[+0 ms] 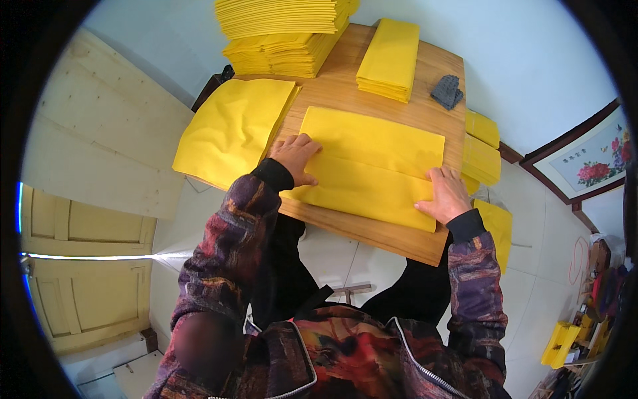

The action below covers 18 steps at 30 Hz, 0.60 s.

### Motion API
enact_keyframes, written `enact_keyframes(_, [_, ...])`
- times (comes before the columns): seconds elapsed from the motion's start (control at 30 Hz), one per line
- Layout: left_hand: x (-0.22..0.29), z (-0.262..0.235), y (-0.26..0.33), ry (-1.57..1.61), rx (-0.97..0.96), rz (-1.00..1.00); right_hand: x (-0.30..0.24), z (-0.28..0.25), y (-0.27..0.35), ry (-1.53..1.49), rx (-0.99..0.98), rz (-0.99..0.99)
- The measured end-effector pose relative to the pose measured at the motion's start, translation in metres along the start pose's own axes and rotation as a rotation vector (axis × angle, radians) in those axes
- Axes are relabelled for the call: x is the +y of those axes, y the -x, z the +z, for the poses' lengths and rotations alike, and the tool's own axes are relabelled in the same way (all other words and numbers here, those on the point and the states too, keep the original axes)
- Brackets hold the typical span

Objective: The person repeatedly folds yellow paper sheets on a wooden table. They fold each sheet in half, then in half again, and place the folded pieces into a growing stack. The process is repeated for multiple sheets throughout the clip.

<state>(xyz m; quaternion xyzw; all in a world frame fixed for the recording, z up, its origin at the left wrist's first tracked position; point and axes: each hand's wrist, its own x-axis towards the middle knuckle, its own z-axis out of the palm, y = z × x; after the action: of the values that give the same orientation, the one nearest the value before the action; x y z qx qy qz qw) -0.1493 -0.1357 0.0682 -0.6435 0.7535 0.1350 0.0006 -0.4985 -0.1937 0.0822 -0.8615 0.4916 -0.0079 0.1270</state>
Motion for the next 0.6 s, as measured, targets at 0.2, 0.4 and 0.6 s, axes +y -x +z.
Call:
enact_keyframes(0.2, [-0.007, -0.009, -0.020, 0.021, -0.155, -0.003, 0.003, 0.000, 0.000, -0.044, 0.003, -0.048])
enact_keyframes(0.4, [-0.015, 0.001, -0.027, -0.107, -0.181, 0.021, 0.005, 0.003, -0.002, -0.023, 0.002, -0.074])
enact_keyframes(0.6, [-0.027, 0.013, -0.022, 0.014, -0.035, 0.103, 0.015, 0.011, 0.000, -0.181, 0.012, -0.057])
